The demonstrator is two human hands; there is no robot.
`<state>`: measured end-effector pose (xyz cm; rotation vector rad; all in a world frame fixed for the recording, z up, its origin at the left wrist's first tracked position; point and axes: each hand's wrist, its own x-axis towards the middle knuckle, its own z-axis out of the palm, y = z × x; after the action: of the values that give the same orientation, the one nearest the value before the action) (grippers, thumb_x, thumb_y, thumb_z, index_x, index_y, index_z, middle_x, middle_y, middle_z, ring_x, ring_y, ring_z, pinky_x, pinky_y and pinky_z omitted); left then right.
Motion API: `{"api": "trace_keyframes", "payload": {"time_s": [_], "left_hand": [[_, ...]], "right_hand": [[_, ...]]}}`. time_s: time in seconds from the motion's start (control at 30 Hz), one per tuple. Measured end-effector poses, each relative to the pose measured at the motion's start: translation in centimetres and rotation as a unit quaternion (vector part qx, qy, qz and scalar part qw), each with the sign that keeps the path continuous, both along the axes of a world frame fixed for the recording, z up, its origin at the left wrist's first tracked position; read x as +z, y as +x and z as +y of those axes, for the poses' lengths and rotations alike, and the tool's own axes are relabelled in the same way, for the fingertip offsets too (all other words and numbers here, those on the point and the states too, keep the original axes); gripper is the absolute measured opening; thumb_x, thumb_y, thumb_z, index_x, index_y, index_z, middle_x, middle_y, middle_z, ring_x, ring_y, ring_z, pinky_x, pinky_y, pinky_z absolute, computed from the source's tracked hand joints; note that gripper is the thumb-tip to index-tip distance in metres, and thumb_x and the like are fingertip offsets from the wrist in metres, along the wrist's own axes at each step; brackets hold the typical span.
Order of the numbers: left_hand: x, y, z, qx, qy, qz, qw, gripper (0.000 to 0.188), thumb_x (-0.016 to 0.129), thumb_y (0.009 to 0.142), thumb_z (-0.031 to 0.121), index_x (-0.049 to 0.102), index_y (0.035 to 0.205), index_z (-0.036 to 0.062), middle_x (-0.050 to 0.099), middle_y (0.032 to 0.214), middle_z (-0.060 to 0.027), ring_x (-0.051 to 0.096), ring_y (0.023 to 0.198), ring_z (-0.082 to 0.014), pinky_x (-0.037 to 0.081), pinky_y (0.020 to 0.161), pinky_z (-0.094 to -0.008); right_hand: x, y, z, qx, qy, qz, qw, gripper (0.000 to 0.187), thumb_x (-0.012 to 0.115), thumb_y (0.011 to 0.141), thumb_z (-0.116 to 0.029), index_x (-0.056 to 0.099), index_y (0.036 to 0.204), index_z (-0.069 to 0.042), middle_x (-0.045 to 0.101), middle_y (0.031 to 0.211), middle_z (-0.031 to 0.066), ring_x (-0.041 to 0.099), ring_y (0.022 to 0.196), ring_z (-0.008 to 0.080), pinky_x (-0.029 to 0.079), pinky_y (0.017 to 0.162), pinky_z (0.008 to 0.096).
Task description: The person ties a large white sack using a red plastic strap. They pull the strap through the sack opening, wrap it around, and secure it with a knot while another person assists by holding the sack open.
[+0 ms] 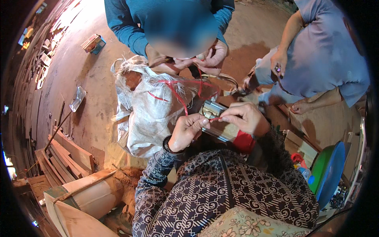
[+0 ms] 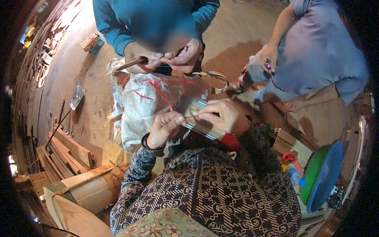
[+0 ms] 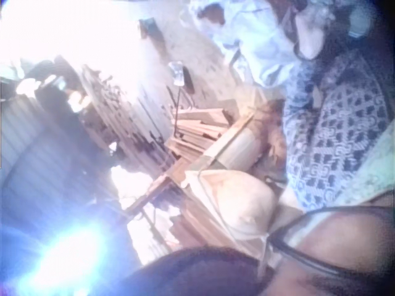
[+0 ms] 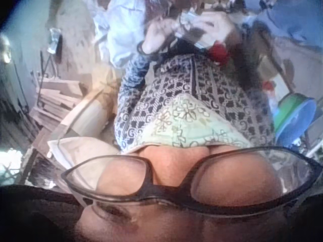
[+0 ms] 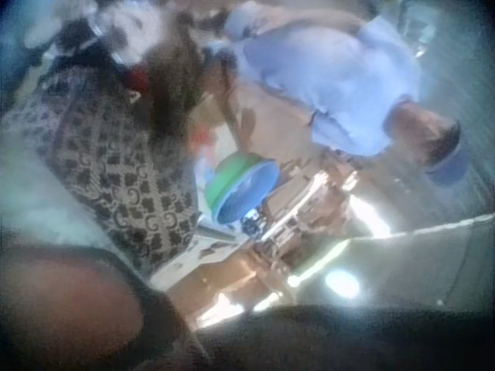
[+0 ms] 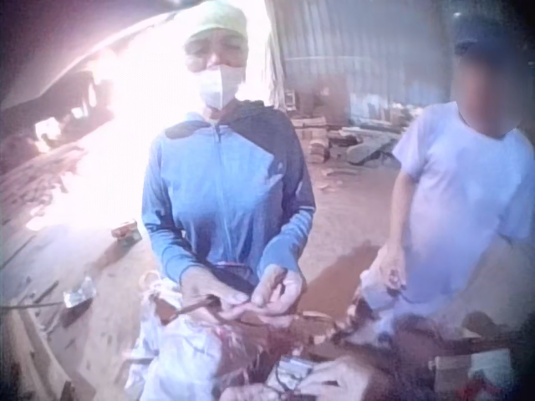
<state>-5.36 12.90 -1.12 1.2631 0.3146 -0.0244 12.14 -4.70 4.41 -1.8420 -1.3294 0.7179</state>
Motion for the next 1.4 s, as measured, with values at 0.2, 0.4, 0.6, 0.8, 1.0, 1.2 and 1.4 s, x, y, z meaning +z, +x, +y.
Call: {"api": "trace_keyframes", "payload": {"time_s": [0.2,0.4,0.6,0.8,1.0,1.2,1.4], "left_hand": [[0.2,0.7,-0.5,0.018,0.024,-0.028,0.999,0.030,0.056,0.102,0.026,0.066,0.090,0.0009,0.052,0.061,0.0036,0.044,0.049,-0.0039,0.032,0.045,-0.0209],[-0.5,0.5,-0.5,0.001,0.058,-0.025,0.998,0.029,0.055,0.103,0.025,0.065,0.090,0.0009,0.054,0.061,0.0021,0.046,0.051,-0.0046,0.033,0.047,-0.0213],[-1.4,0.2,-0.8,-0.005,0.052,-0.014,0.999,0.029,0.055,0.103,0.024,0.065,0.089,0.0004,0.053,0.060,0.0015,0.048,0.052,-0.0052,0.035,0.048,-0.0217],[-2.1,-0.4,-1.0,-0.013,0.026,-0.006,1.000,0.029,0.056,0.103,0.024,0.065,0.091,-0.0008,0.056,0.064,0.0004,0.050,0.054,-0.0067,0.037,0.050,-0.0232],[-0.1,0.8,-2.4,0.060,0.059,-0.037,0.996,0.025,0.059,0.101,0.021,0.065,0.105,-0.0036,0.062,0.081,0.0002,0.057,0.076,-0.0067,0.046,0.070,-0.0221],[0.2,1.5,-3.0,0.061,0.117,-0.042,0.990,0.024,0.062,0.098,0.012,0.067,0.114,-0.0055,0.070,0.096,-0.0052,0.059,0.085,-0.0087,0.048,0.079,-0.0238],[-0.9,0.6,-2.8,0.070,0.019,0.022,0.997,0.021,0.060,0.099,0.013,0.070,0.108,-0.0046,0.068,0.085,-0.0033,0.058,0.072,-0.0074,0.046,0.067,-0.0219]], "right_hand": [[0.5,0.3,-0.1,-0.039,0.023,0.005,0.999,0.015,0.069,0.089,-0.014,0.073,0.093,0.000,0.068,0.082,0.0131,0.065,0.074,0.0253,0.049,0.067,0.0353],[-0.7,0.3,-0.4,-0.028,0.010,0.033,0.999,0.015,0.068,0.091,-0.015,0.073,0.094,-0.002,0.068,0.082,0.0128,0.065,0.072,0.0247,0.049,0.066,0.0355],[-0.8,0.1,-0.3,-0.005,-0.006,0.025,1.000,0.016,0.068,0.090,-0.016,0.073,0.094,-0.002,0.069,0.085,0.0140,0.067,0.076,0.0262,0.050,0.068,0.0355],[-1.6,0.0,-0.4,-0.002,0.002,0.026,1.000,0.015,0.068,0.089,-0.015,0.071,0.093,-0.001,0.070,0.085,0.0140,0.068,0.076,0.0274,0.052,0.070,0.0357],[-1.7,-0.5,0.1,-0.015,0.032,0.046,0.998,0.016,0.066,0.090,-0.017,0.071,0.090,-0.001,0.068,0.080,0.0158,0.068,0.074,0.0286,0.050,0.067,0.0380],[-3.1,-0.7,0.5,-0.010,0.061,-0.003,0.998,0.019,0.063,0.090,-0.021,0.069,0.088,-0.003,0.065,0.079,0.0182,0.065,0.073,0.0361,0.049,0.064,0.0430],[-2.6,0.2,-0.9,-0.078,0.049,0.028,0.995,0.017,0.064,0.090,-0.017,0.071,0.090,-0.002,0.068,0.081,0.0157,0.067,0.073,0.0273,0.051,0.067,0.0372]]}}
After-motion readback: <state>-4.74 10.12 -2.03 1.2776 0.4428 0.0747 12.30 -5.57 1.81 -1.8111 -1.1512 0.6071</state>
